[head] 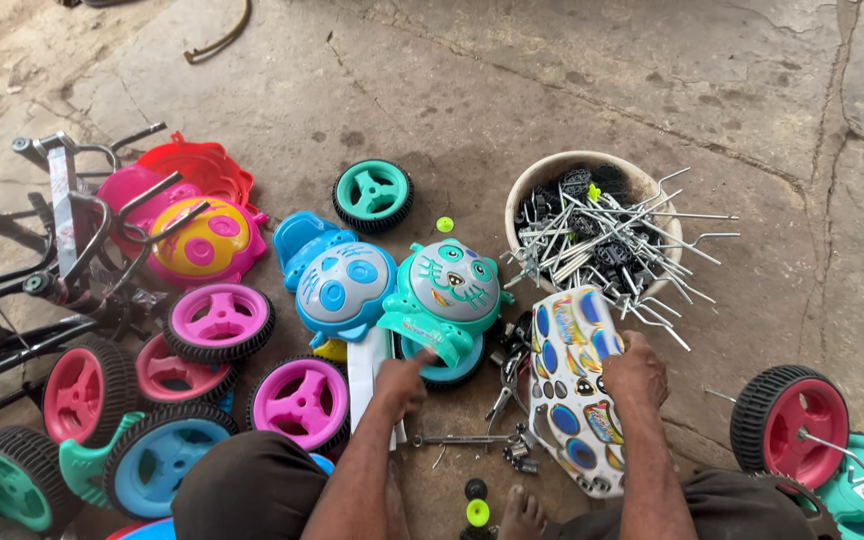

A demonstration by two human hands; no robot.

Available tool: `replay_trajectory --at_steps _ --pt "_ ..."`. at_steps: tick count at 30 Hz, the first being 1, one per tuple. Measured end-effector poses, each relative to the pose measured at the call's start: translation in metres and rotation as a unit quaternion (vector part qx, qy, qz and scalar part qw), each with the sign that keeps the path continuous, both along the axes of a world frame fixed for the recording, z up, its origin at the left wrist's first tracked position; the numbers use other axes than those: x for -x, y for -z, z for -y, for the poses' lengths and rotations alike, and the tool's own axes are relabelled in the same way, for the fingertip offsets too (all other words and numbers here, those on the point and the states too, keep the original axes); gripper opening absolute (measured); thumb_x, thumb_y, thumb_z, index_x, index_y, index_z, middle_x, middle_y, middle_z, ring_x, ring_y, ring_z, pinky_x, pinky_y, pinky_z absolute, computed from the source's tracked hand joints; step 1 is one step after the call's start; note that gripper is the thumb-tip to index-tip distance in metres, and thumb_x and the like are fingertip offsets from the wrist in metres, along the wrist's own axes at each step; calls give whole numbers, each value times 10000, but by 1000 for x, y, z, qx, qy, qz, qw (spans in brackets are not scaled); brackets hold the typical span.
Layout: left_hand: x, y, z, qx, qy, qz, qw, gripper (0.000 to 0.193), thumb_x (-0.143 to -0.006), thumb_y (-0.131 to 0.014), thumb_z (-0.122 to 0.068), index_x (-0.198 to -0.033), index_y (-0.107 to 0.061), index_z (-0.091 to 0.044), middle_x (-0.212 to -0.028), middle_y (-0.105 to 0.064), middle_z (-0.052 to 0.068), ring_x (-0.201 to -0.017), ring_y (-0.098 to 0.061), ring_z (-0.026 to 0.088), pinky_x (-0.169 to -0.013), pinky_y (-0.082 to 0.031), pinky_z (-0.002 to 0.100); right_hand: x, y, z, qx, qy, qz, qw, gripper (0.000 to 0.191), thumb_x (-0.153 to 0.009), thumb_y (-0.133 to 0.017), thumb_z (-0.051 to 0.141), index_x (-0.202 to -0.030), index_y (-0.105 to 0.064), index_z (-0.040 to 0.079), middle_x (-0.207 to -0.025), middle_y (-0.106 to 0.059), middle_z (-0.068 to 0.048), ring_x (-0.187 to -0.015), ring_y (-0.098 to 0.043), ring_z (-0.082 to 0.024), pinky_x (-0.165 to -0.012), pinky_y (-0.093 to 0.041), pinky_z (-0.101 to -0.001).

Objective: The person applies decorative stickers to the face of a teal plastic toy car body, then repeats the process on a blue toy car body. They peel stickers from a sheet and press them onto the toy surfaces.

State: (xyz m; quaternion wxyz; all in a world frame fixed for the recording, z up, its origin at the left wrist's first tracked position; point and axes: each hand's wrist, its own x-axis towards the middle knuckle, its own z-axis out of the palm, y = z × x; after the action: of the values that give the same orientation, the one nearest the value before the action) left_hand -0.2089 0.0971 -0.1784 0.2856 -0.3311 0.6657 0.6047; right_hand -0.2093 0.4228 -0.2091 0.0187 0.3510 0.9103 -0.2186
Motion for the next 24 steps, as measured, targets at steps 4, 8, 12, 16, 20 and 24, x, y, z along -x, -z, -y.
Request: replay_trajectory --at_steps 4,8,12,16,20,24 --pt "21 -7 -8 -136 -219 -40 965 497 -947 -759 -316 -1310 -582 -26 -1235 -605 107 -1028 -617 289 -829 -589 572 4 4 3 -76 -36 -126 988 498 -825 -722 186 -1314 -660 109 -1273 -664 -179 -1160 -621 -407 -964 -422 -585" --pt "34 1 -22 -253 -283 -93 920 329 -922 -665 -109 -1222 -617 17 -1141 -693 188 -969 -713 360 -794 -622 594 7 14 1 -63 -65 -227 970 370 -884 -714 175 -1235 -710 60 -1237 -693 -190 -1114 -670 -382 -994 -499 -479" --pt "39 8 -30 -250 -328 -105 905 307 -900 -632 66 -1204 -604 34 -1139 -677 181 -982 -704 350 -825 -631 596 20 19 6 7 -98 -309 946 270 -903 -701 139 -1149 -729 30 -1140 -727 -169 -1001 -713 -308 -931 -551 -403" --pt "23 7 -29 -300 -358 -126 875 311 -885 -606 62 -1192 -616 9 -1125 -697 161 -960 -720 323 -793 -643 549 31 17 30 109 -121 -285 945 237 -882 -725 166 -1076 -768 36 -1020 -767 -153 -907 -738 -271 -850 -560 -384" --pt "-14 -1 -29 -286 -408 -140 856 311 -896 -627 65 -1200 -612 -3 -1126 -693 153 -955 -710 315 -773 -614 498 26 10 53 161 -179 -225 944 279 -865 -744 215 -1086 -772 46 -993 -782 -152 -886 -753 -253 -827 -573 -367" --pt "-50 -1 -29 -264 -423 -145 855 312 -933 -649 12 -1241 -608 -11 -1150 -682 126 -985 -664 292 -798 -536 481 14 7 72 160 -225 -166 947 301 -872 -737 225 -1112 -767 46 -999 -788 -144 -872 -758 -242 -827 -577 -356"
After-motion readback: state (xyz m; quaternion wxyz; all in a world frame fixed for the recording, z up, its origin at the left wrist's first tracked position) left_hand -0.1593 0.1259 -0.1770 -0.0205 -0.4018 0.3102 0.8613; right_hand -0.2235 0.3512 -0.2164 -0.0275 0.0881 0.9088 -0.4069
